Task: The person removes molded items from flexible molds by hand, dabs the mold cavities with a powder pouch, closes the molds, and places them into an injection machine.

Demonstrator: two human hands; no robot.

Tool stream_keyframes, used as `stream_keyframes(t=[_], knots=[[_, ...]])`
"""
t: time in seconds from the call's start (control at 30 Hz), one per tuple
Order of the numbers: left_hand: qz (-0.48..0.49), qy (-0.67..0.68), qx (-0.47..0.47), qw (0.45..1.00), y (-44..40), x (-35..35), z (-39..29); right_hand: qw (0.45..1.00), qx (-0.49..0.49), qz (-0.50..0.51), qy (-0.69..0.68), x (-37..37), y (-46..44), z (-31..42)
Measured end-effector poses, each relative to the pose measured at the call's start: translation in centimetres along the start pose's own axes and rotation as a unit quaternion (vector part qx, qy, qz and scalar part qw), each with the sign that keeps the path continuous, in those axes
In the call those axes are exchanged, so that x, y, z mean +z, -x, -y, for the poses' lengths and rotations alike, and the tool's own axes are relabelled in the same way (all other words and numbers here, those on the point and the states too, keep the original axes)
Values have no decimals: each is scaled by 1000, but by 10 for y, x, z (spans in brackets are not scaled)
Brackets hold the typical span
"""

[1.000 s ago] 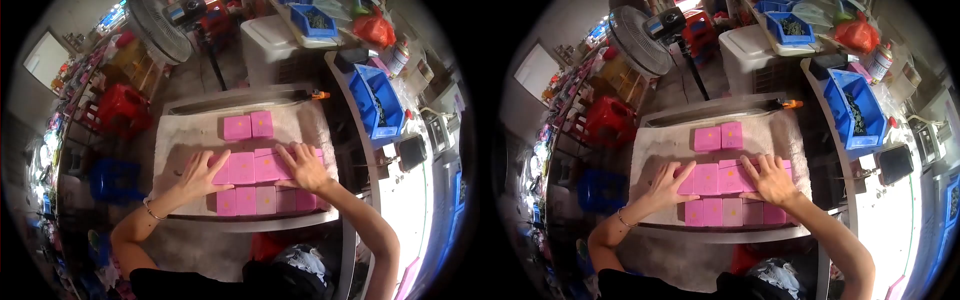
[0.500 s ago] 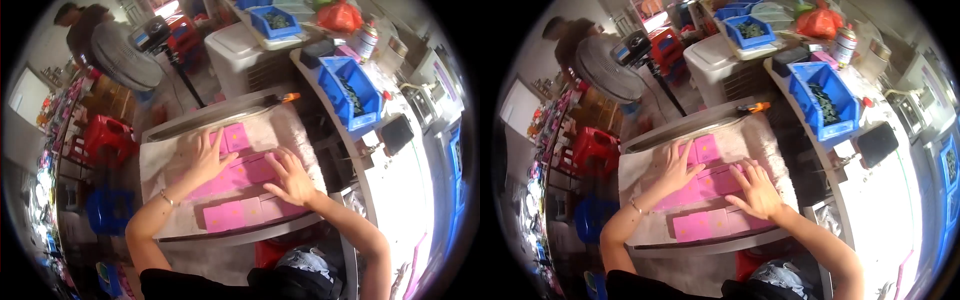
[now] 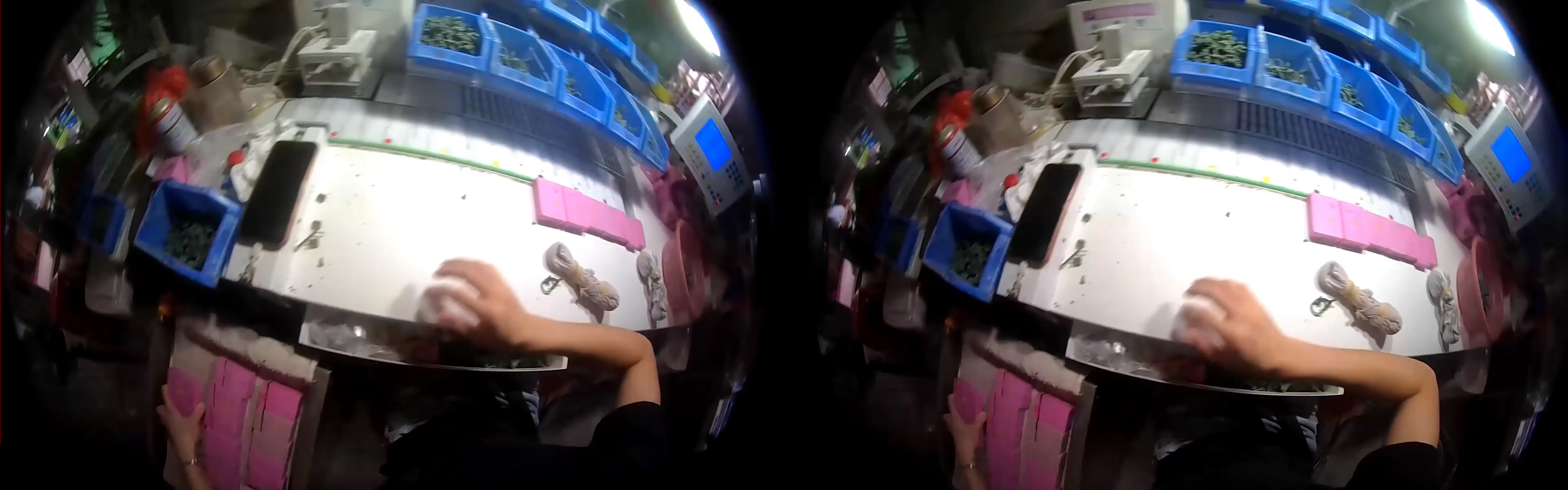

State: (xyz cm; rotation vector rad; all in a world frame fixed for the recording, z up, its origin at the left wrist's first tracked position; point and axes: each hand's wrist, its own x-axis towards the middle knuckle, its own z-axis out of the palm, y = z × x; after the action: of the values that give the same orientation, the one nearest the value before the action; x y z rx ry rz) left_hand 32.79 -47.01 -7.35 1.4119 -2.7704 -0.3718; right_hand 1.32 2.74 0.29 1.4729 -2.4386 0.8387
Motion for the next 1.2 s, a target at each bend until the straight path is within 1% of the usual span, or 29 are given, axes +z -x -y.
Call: stream_keyframes(t=[0.07, 0.1, 0.13, 0.2, 0.23, 0.27, 0.3, 0.33, 0.37, 0.4, 0.43, 0.5, 0.53, 0.57, 0.63, 0.67, 0.73, 0.77, 0.83, 0.87, 0.93, 0.97, 1.03, 1.07, 1.1, 1.13, 1.17, 1.2], knots=[[-19, -15, -5, 1000, 18, -23, -36, 989, 127, -26, 78, -22, 25, -21], [-28, 35, 45, 998, 28, -38, -70, 975, 188, -32, 112, -29, 33, -29], [-39, 86, 93, 991, 37, -53, -106, 963, 226, -8, 145, -31, 46, -37], [14, 134, 175, 975, 53, -81, -178, 956, 239, -4, 169, -31, 68, -44], [38, 136, 203, 969, 59, -88, -212, 948, 253, 5, 191, -31, 76, -45], [62, 138, 230, 961, 66, -94, -246, 945, 272, 23, 182, -36, 80, -41], [85, 126, 243, 958, 75, -100, -281, 946, 269, 20, 179, -34, 85, -40], [95, 78, 293, 948, 77, -101, -308, 942, 275, 26, 193, -34, 88, -40], [130, 129, 314, 932, 78, -96, -329, 937, 279, 31, 206, -33, 90, -42], [132, 120, 360, 916, 76, -89, -346, 938, 281, 39, 198, -29, 90, -48], [158, 129, 388, 899, 76, -88, -368, 940, 279, 36, 191, -28, 85, -49], [154, 95, 473, 862, 67, -80, -404, 956, 256, 24, 144, -25, 65, -49], [133, 101, 512, 842, 65, -75, -420, 969, 223, 20, 109, -26, 55, -50], [139, 103, 527, 832, 63, -71, -434, 979, 186, 6, 78, -25, 45, -52], [115, 82, 568, 811, 58, -63, -455, 989, 142, -32, 28, -19, 30, -61], [115, 77, 569, 811, 58, -61, -461, 989, 143, -35, 25, -18, 27, -68], [140, 86, 556, 815, 54, -55, -470, 969, 127, -113, 178, -17, 28, -85], [140, 87, 556, 815, 50, -51, -470, 961, 177, -124, 170, -14, 33, -92], [132, 87, 552, 819, 43, -44, -469, 945, 265, -70, 176, -10, 40, -93], [134, 87, 552, 818, 41, -42, -471, 945, 267, -68, 176, -8, 37, -95], [152, 91, 522, 834, 39, -39, -476, 965, 212, -90, 127, -2, 19, -98], [154, 88, 523, 833, 37, -36, -479, 972, 198, -104, 76, 1, 6, -100], [130, 86, 530, 834, 34, -31, -484, 981, 153, -115, 27, 10, -16, -111], [129, 84, 530, 834, 34, -30, -487, 981, 152, -117, 26, 10, -24, -114], [127, 88, 528, 835, 33, -31, -490, 993, 90, -60, -40, 9, -32, -117], [124, 92, 526, 836, 32, -30, -493, 994, 27, -2, -104, 6, -36, -116], [124, 92, 527, 836, 29, -28, -495, 994, 27, -3, -103, 3, -34, -110], [116, 98, 537, 829, 26, -24, -497, 987, 8, 49, -155, 0, -26, -99]])
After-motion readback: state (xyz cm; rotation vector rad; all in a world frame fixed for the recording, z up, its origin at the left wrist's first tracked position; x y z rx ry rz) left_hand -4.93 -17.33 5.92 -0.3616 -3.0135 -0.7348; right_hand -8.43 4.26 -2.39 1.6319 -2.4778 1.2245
